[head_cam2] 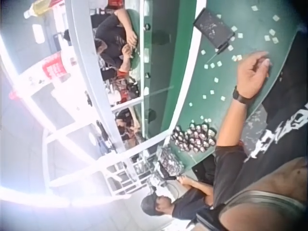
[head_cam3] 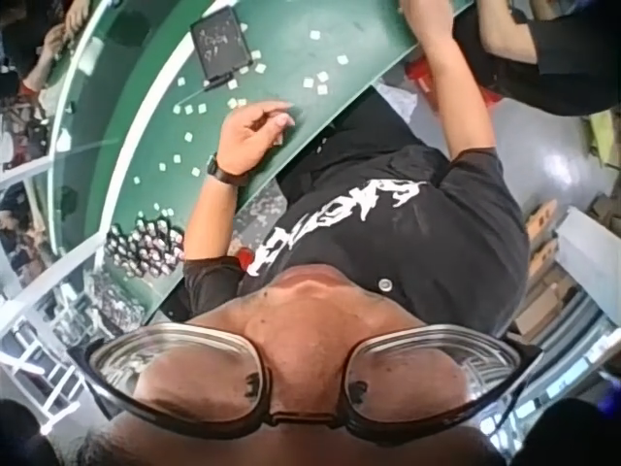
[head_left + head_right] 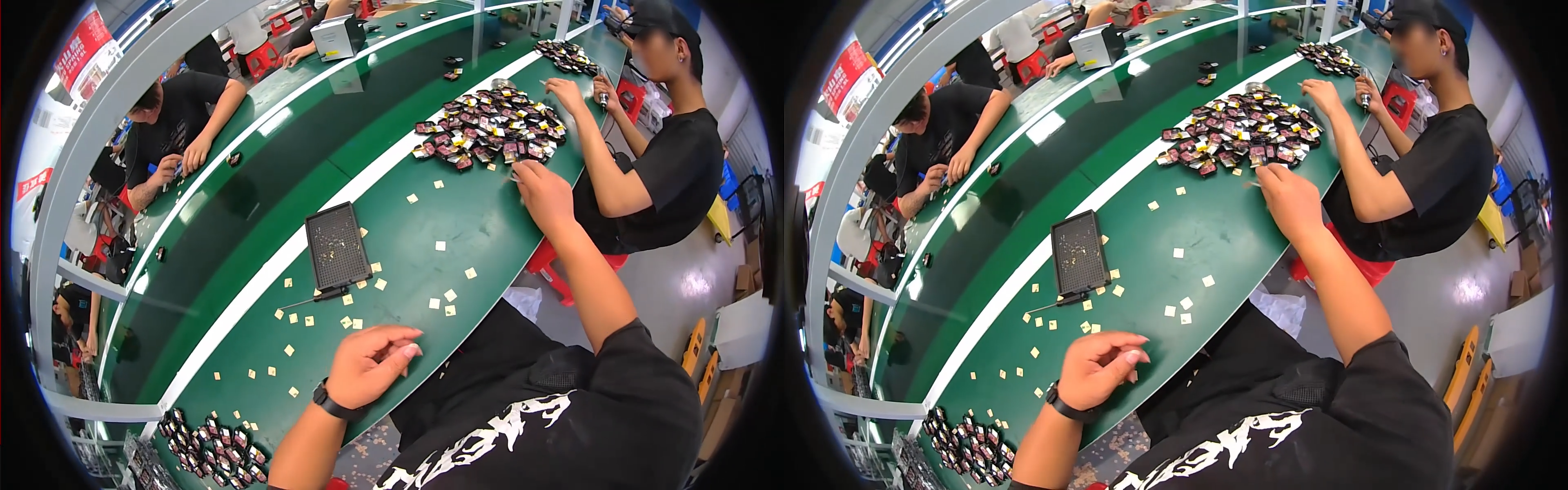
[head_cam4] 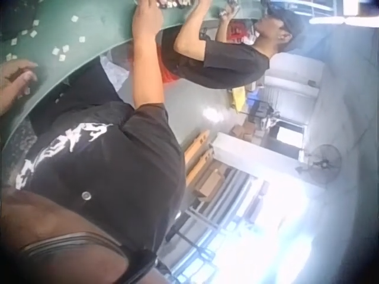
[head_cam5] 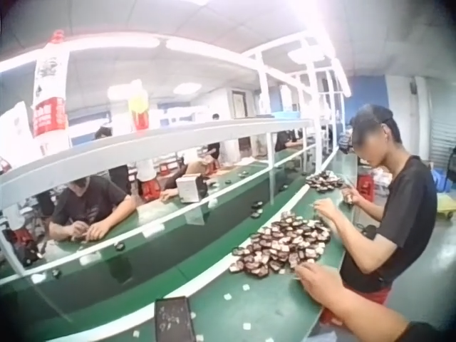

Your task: The recorder is assembling smartwatch components at a factory workbench, using tweezers to align and install small electronic parts like batteries and sensors.

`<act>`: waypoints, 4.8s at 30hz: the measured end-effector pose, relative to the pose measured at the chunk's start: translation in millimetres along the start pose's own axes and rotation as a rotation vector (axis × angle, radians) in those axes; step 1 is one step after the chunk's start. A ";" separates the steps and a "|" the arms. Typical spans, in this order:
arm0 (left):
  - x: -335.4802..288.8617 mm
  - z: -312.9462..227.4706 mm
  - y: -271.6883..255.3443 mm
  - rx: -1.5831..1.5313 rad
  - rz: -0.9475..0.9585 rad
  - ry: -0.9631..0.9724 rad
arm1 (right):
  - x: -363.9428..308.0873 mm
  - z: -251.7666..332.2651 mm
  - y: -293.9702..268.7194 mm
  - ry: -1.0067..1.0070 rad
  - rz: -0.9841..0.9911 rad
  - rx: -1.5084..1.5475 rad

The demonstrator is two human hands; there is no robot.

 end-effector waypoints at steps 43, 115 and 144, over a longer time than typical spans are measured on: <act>3.8 37.2 -12.7 0.125 -0.489 0.135 | 0.8 217.6 -62.6 0.136 0.640 0.864; 4.3 36.0 -23.7 -0.232 -0.328 -0.043 | -11.6 244.1 -47.0 0.257 0.573 1.004; 0.8 30.0 -23.6 -0.400 -0.158 -0.003 | -2.1 226.9 -32.8 0.867 0.952 1.559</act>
Point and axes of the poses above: each hand's wrist, its own x-axis towards the middle knuckle, its own y-axis out of the palm, z = x × y, the point moved 1 cm from there along x, towards the middle knuckle, and after that the axes turned 3 degrees about -y, right-handed, at the moved point
